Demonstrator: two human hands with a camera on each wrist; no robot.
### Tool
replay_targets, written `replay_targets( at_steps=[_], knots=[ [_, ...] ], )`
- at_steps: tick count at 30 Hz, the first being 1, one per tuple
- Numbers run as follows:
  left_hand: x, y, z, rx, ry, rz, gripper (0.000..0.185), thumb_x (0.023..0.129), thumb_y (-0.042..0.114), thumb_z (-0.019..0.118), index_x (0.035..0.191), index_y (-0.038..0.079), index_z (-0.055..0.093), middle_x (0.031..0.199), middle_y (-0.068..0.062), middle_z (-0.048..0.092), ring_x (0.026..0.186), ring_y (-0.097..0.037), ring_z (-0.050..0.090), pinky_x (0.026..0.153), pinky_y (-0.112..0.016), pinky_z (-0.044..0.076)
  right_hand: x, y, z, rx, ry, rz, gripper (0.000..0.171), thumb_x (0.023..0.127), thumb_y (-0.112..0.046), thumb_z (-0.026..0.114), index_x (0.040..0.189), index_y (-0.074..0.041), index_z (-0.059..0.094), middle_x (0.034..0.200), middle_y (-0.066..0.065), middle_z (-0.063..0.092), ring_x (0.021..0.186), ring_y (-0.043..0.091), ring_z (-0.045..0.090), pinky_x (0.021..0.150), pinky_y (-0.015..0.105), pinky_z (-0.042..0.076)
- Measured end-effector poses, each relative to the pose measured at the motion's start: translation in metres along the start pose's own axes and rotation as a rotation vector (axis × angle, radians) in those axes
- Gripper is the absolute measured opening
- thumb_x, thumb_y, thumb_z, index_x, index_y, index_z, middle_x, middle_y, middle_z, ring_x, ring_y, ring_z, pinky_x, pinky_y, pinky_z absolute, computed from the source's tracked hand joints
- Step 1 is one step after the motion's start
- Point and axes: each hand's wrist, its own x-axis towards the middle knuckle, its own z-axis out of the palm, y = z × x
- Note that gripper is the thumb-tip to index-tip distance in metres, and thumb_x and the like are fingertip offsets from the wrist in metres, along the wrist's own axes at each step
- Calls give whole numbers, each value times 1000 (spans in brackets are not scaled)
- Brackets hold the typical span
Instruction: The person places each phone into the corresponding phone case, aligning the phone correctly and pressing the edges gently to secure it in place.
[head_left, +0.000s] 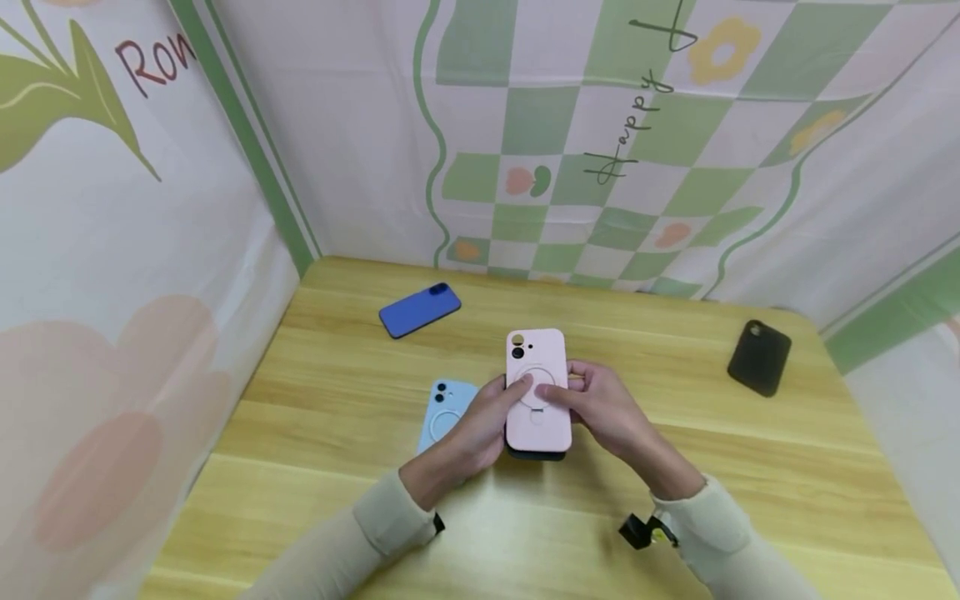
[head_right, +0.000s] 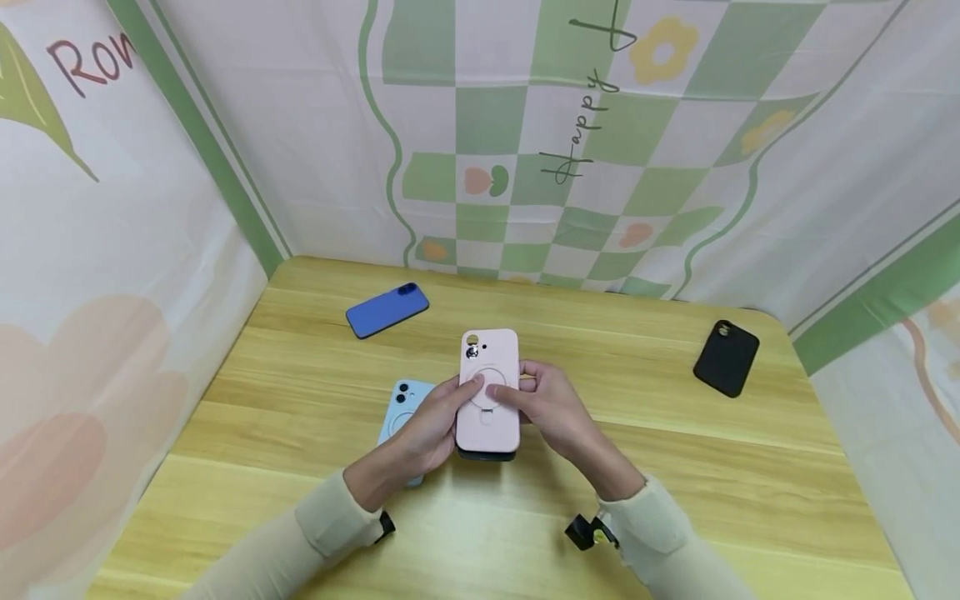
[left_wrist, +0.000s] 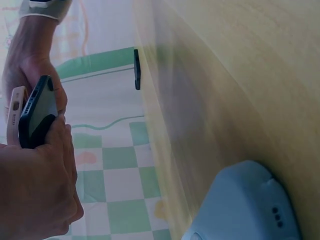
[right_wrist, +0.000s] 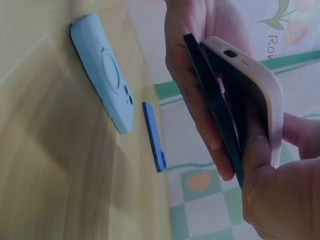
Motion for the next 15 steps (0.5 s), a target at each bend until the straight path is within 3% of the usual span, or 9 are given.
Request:
replay_targets(
  at_steps=[7,15],
  knots=[
    [1,-3,-2,11,-25,-15,51,114,31,47,157,3,42,138,-15,67,128,-30,65,106,-41,57,0,2,0,-48,2,10,48,101,-4,68,138,19,49,99,15,80,85,19,79,77,35,67],
    [2,-5,-1,33,1,1,46,114,25,48,154,1,46,135,-18,68,121,-29,68,101,-41,60,-4,-3,-7,-291,102,11,36,104,-25,69,115,9,70,92,13,78,78,23,76,74,41,67]
  ],
)
